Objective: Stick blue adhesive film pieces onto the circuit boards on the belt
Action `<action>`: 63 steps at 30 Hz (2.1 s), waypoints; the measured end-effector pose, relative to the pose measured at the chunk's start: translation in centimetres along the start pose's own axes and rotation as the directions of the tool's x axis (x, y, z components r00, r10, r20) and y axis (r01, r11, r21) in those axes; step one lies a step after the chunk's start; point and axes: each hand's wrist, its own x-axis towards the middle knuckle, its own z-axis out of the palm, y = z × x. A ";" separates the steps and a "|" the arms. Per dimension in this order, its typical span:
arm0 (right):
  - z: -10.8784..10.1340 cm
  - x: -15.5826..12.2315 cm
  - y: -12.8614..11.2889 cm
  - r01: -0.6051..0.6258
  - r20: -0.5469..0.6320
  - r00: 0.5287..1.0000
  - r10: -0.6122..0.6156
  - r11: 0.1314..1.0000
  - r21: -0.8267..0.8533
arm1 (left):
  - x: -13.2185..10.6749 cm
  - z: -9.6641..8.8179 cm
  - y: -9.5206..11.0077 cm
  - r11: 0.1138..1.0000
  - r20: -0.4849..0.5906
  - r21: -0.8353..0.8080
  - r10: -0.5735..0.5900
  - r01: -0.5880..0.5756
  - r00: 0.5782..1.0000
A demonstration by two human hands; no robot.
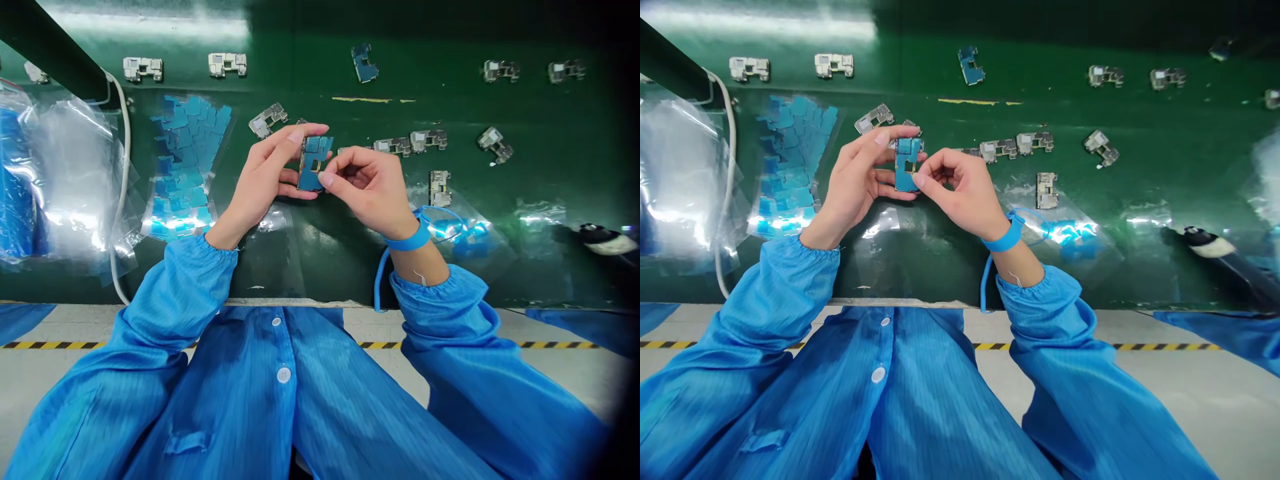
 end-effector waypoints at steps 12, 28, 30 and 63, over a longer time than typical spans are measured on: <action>-0.2 0.1 0.7 0.021 -0.001 1.000 -0.021 0.997 -0.079 | -0.1 0.3 0.4 0.997 0.011 -0.077 0.002 -0.001 1.000; -0.3 0.1 0.7 0.024 0.011 1.000 -0.023 0.994 -0.106 | -0.9 0.8 1.4 0.999 0.024 0.000 -0.043 0.043 0.999; -0.3 0.1 0.7 0.033 0.008 0.999 -0.033 0.996 -0.089 | -0.7 0.6 1.2 0.999 0.021 0.010 -0.050 0.049 0.999; -0.4 0.1 1.0 0.017 0.003 1.000 -0.017 1.000 -0.022 | -0.2 0.3 0.6 0.999 0.007 0.005 -0.041 0.041 0.999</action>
